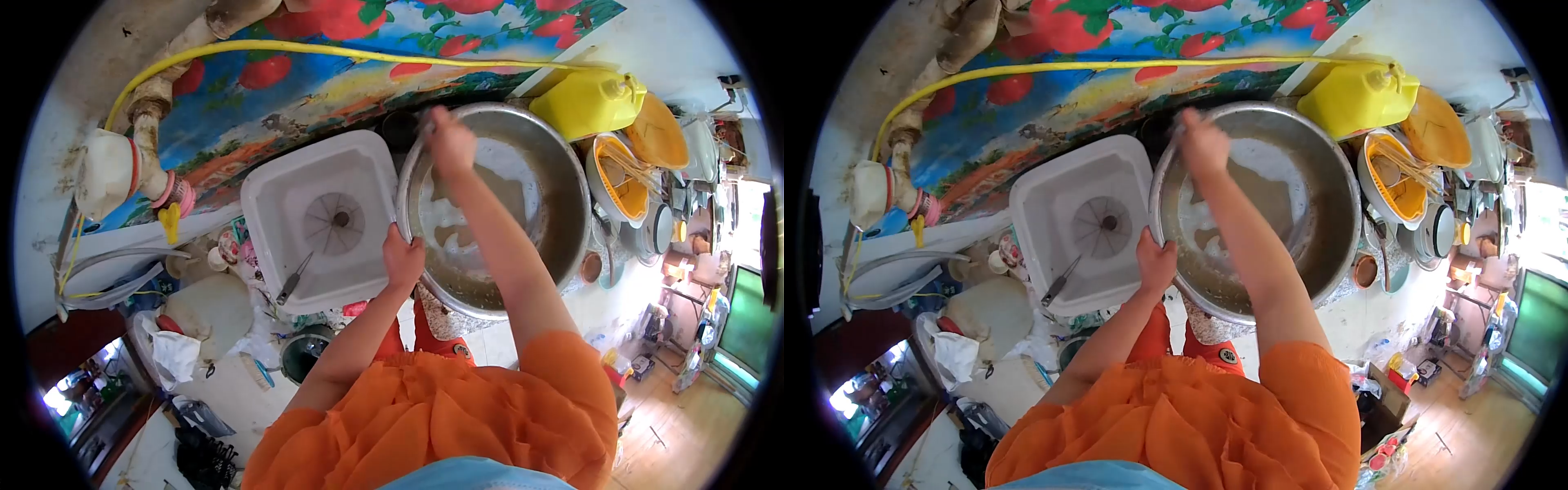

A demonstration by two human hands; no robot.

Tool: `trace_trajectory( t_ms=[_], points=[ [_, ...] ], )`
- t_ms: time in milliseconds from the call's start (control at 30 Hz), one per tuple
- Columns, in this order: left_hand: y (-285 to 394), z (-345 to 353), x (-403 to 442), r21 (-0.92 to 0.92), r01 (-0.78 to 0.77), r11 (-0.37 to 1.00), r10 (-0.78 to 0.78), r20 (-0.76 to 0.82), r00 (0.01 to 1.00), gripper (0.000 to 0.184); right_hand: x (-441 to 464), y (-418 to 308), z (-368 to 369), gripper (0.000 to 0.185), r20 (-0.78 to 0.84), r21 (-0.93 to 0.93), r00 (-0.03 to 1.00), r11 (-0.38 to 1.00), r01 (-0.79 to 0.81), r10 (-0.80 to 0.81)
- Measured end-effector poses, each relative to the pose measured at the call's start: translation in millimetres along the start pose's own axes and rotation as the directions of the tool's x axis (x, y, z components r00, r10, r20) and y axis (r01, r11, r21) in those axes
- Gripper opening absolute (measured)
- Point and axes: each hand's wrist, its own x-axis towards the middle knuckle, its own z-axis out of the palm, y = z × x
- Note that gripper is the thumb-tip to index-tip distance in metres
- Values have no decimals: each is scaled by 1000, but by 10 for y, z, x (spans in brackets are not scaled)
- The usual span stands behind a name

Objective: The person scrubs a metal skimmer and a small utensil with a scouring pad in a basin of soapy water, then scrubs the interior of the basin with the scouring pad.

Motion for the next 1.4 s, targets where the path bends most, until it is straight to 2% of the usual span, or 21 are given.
trace_trajectory(
  t_ms=[33, 133, 233, 333, 433, 533, 567, 667, 700, 733, 800, 867, 900, 967, 1000, 1033, 1133, 1200, 1267, 1333, 1400],
  points=[
    [19, -7, 7, -13, 8, 1000, -8, 3, 1000, 21, 24, -16, -104, 24, -81, 72, 995, 996, -56, 62],
    [37, -26, -7, 9, 9, 1000, -10, 18, 1000, 22, -693, -226, 150, 20, -42, 182, 999, 983, 12, -5],
    [3, -12, 1, 75, -70, 995, 71, -8, 997, 23, -992, -256, 34, 22, -164, 256, 949, 918, 303, -268],
    [114, -47, -17, 18, 43, 999, -44, 67, 997, 24, -323, -78, 78, 27, 33, 190, 999, 981, -24, 18],
    [29, -34, -9, 101, -24, 995, 20, 39, 999, 26, -559, -156, 164, 30, 99, 218, 991, 969, -115, 95],
    [92, -46, -2, 55, -12, 998, 9, 57, 998, 26, -971, -146, 98, 28, -8, 257, 956, 923, 286, -294],
    [104, -36, 17, 84, -8, 996, 3, 55, 998, 27, -817, -56, 130, 26, 63, 216, 950, 933, 286, -306],
    [102, -49, -53, 167, 20, 986, -28, 43, 999, 28, -243, -12, 130, 26, -38, 280, 991, 953, -116, 132],
    [46, -43, -71, 181, 18, 983, -24, 30, 999, 28, -382, -122, 143, 23, -41, 256, 985, 955, -150, 165],
    [42, -28, -66, 188, 9, 982, -12, 19, 1000, 29, -672, -196, 96, 24, 7, 269, 1000, 963, -25, 24],
    [137, -20, -170, -3, 3, 1000, -3, 15, 1000, 30, -1185, -283, -25, 26, 93, 296, 958, 926, 233, -271],
    [99, 82, -301, -101, 16, 995, -16, 3, 1000, 32, -919, -167, -10, 26, 174, 247, 943, 939, 238, -284],
    [-56, 133, -425, -83, 42, 996, -42, 4, 999, 32, -817, -126, 22, 25, 229, 237, 934, 946, 221, -276],
    [-82, 198, -642, -134, 95, 986, -95, 8, 995, 35, -252, 13, 16, 27, 103, 274, 995, 961, -26, -2],
    [-87, 141, -691, -123, 88, 989, -83, 49, 995, 36, -64, 77, 23, 28, -96, 284, 989, 955, -80, 111],
    [-96, 89, -739, -113, 85, 990, -75, 93, 993, 36, 38, 87, -88, 21, -103, 346, 973, 925, -160, 207],
    [-38, -16, -581, -173, 143, 974, -122, 126, 985, 37, 71, 121, -180, 18, -255, 266, 967, 963, 48, 22],
    [21, -95, -290, -241, 200, 950, -177, 112, 978, 38, 42, 66, -199, 20, -204, 199, 978, 977, 80, -38],
    [87, -104, -87, -195, 113, 974, -91, 119, 989, 33, 11, 37, -134, 23, -157, 114, 982, 986, 122, -103],
    [84, -114, -51, -140, 63, 988, -48, 107, 993, 28, -258, -103, -228, 25, -76, 101, 975, 972, 214, -207],
    [61, -43, -39, -99, 45, 994, -40, 54, 998, 23, -678, -260, -200, 19, -96, 150, 921, 909, 389, -378]
  ],
)
